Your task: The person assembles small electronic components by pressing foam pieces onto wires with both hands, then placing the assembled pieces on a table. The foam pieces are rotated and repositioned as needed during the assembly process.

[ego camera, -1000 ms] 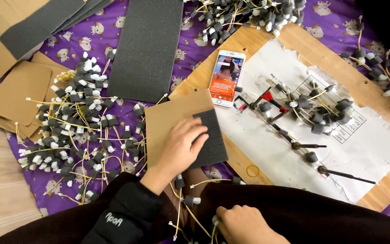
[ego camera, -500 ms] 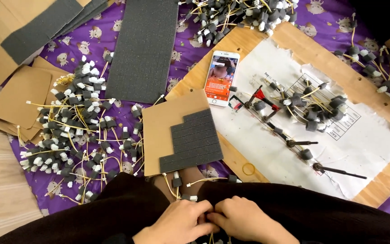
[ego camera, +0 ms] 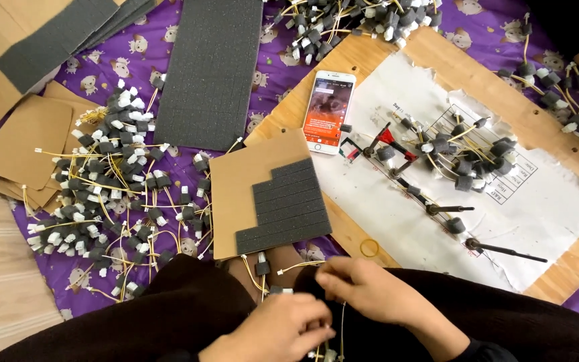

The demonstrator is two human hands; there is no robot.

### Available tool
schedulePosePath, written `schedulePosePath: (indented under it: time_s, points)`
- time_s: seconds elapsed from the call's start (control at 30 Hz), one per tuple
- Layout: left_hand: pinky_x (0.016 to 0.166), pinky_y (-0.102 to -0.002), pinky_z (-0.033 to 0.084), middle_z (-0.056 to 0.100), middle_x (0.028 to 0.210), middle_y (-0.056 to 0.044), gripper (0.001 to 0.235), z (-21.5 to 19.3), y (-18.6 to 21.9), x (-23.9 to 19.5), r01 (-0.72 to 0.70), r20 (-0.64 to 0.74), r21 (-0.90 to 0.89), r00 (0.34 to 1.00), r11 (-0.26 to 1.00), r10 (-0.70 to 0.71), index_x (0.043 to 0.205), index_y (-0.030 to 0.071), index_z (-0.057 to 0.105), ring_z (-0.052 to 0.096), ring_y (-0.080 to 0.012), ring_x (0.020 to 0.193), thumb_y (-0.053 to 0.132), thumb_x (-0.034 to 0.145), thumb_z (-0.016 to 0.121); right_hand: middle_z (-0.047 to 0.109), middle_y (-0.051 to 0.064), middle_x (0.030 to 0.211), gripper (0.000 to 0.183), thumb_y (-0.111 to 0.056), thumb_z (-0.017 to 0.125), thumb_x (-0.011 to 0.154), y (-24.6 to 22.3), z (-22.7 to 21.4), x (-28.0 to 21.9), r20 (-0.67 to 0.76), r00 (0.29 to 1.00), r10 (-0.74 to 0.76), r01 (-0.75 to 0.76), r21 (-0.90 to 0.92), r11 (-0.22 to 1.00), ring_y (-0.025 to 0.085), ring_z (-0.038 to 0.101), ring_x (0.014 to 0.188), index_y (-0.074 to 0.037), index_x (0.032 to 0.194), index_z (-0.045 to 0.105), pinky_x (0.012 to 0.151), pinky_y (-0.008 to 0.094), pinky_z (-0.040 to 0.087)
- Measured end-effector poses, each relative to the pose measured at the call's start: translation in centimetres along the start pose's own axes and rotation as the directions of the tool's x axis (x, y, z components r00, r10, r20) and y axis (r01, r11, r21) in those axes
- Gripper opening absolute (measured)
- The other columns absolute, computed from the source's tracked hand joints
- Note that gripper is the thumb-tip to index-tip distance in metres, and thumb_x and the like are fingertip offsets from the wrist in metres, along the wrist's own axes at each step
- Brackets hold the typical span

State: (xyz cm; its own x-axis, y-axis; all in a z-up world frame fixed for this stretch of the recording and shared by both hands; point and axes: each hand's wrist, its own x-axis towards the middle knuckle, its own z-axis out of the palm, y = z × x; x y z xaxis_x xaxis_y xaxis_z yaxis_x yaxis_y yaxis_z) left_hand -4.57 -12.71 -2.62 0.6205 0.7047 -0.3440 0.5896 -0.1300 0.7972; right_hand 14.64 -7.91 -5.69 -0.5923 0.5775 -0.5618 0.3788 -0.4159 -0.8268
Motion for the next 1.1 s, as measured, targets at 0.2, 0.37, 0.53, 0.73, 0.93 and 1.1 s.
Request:
schedulePosePath:
  time_s: [0.2,0.37,0.53,0.73,0.93,1.1]
  points:
    - [0.051,-0.021,0.051,0.063,0.070,-0.009,0.007,-7.1,4.5,1.4,-0.138,-0.327,-0.672,0.937,0.728,-0.124,0.088,0.000,0.059,0.059,-0.0117,0.057,0.004,0.083,0.062,0.071,0.014,0.096,0.051,-0.033,0.052,0.086,-2.7,-0.8,-1.7,0.067,0.953,-0.297,0.198,0.603,0.773,0.017,0.066,0.082,0.006,0.119,0.052,0.077,0.030,0.051]
    - [0.045,-0.016,0.045,0.064,0.062,-0.006,0.007,-7.9,5.8,2.3,-0.110,-0.418,-0.517,0.898,0.849,-0.138,0.082,0.000,0.059,0.062,-0.0094,0.053,0.005,0.081,0.064,0.065,0.007,0.081,0.033,-0.021,0.064,0.082,-2.9,-1.5,-2.1,0.150,0.955,-0.255,0.152,0.491,0.858,0.013,0.056,0.072,0.002,0.105,0.062,0.069,0.026,0.045]
    - [0.039,-0.017,0.042,0.060,0.057,-0.005,0.015,-6.5,5.9,4.3,-0.170,-0.469,-0.463,0.880,0.870,-0.078,0.075,0.001,0.054,0.055,-0.0084,0.046,0.007,0.082,0.065,0.074,0.010,0.093,0.031,-0.011,0.066,0.079,-3.8,-1.4,-2.3,-0.114,0.957,-0.265,0.289,0.391,0.874,0.014,0.065,0.082,0.004,0.106,0.068,0.076,0.026,0.052]
    - [0.040,-0.017,0.038,0.057,0.059,-0.003,0.017,-6.6,4.2,8.8,-0.267,-0.595,-0.307,0.803,0.914,0.034,0.074,0.003,0.056,0.049,-0.0075,0.046,0.013,0.081,0.066,0.069,0.005,0.067,0.016,-0.006,0.064,0.080,-4.8,-2.9,-2.2,-0.631,0.771,-0.090,0.216,0.126,0.968,0.011,0.060,0.057,-0.001,0.091,0.074,0.052,0.021,0.043]
    - [0.040,-0.019,0.032,0.051,0.053,0.002,0.031,-9.4,2.9,16.3,-0.306,-0.576,-0.143,0.799,0.941,0.172,0.067,0.009,0.056,0.044,-0.0066,0.044,0.032,0.087,0.056,0.060,0.007,0.093,0.011,-0.005,0.068,0.081,-6.9,-7.7,-0.7,-0.817,0.458,-0.351,0.220,-0.278,0.935,0.008,0.035,0.053,-0.001,0.090,0.068,0.045,0.020,0.029]
    - [0.049,-0.022,0.047,0.056,0.046,0.001,0.036,-9.1,1.1,19.8,-0.034,-0.523,-0.299,0.842,0.954,-0.134,0.065,0.012,0.058,0.059,-0.0095,0.042,0.043,0.083,0.060,0.052,0.013,0.101,0.021,0.000,0.061,0.084,-6.9,-9.2,0.5,-0.850,0.477,-0.222,0.238,-0.118,0.964,0.009,0.050,0.050,-0.004,0.105,0.066,0.045,0.026,0.045]
